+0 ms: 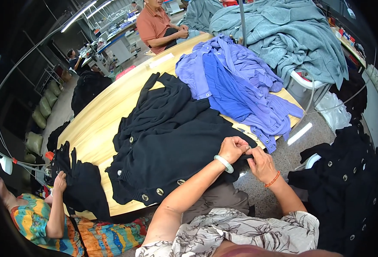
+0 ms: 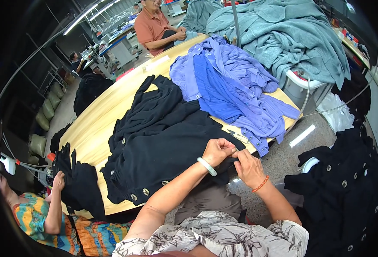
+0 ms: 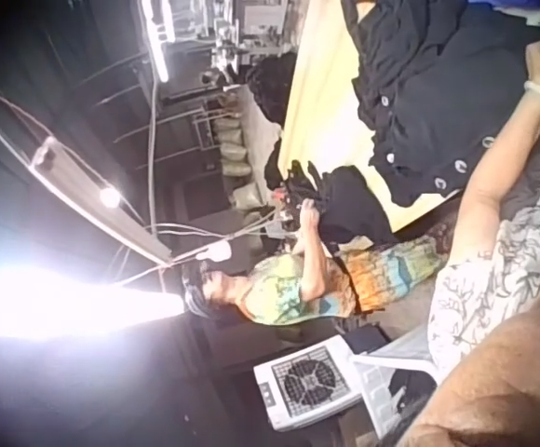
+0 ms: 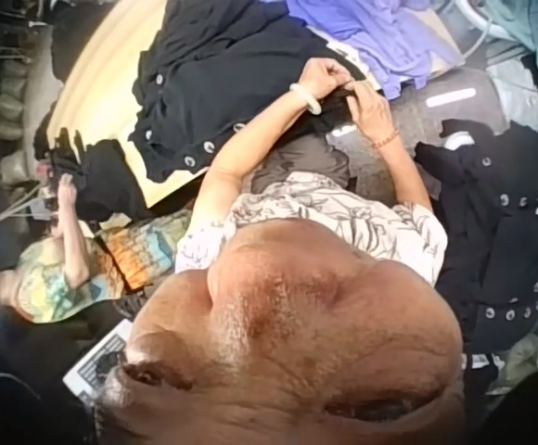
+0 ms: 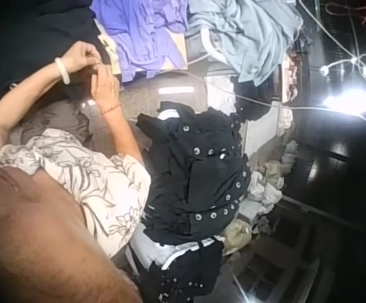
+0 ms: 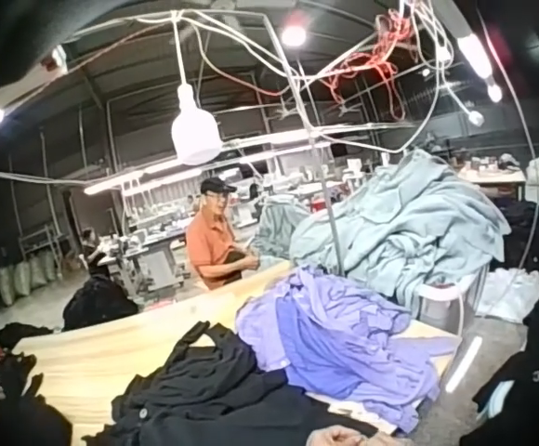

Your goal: Inspecting black garments with gold buttons for quality and trimming loose threads with scissors.

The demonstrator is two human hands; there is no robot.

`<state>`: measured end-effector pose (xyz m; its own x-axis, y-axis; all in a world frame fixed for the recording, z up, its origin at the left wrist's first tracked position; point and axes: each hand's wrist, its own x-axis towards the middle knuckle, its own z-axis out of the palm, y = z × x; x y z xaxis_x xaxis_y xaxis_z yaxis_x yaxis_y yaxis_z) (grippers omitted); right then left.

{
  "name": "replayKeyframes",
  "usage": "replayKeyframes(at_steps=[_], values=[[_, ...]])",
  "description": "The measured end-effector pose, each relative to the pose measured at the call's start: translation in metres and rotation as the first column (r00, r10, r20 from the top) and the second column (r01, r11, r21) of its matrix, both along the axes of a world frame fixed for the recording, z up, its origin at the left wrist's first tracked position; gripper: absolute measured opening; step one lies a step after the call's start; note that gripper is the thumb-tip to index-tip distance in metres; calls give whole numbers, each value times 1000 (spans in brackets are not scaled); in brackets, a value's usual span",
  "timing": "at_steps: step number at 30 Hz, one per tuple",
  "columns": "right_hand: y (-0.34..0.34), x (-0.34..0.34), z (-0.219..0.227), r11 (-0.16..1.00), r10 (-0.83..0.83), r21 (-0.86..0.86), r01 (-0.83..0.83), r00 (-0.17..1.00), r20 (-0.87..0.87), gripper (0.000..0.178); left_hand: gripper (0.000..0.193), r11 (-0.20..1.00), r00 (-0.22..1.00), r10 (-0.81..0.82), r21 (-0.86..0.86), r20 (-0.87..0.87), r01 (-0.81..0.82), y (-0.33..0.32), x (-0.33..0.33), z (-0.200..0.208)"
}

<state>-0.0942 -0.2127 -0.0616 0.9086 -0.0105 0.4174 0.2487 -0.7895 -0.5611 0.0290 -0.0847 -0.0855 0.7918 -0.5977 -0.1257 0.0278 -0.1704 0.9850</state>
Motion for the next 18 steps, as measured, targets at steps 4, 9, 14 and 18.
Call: replayKeyframes(at_steps=[4, 9, 14, 18], values=[[5, -1, 9, 998, -60, 19, 58, 993, 101, 31, 6, 999, 999, -38, -3, -37, 38, 3, 1, 11], [2, -5, 5, 999, -41, -10, 42, 995, 89, 32, 7, 997, 998, -53, 58, -37, 55, 4, -1, 17], [3, -8, 4, 999, -49, 24, 48, 998, 45, 29, 8, 998, 996, -56, -10, -67, 56, 3, 0, 4], [9, -4, 12, 998, -2, -61, 8, 994, 109, 26, 8, 1000, 1000, 5, -3, 23, -5, 5, -5, 0]])
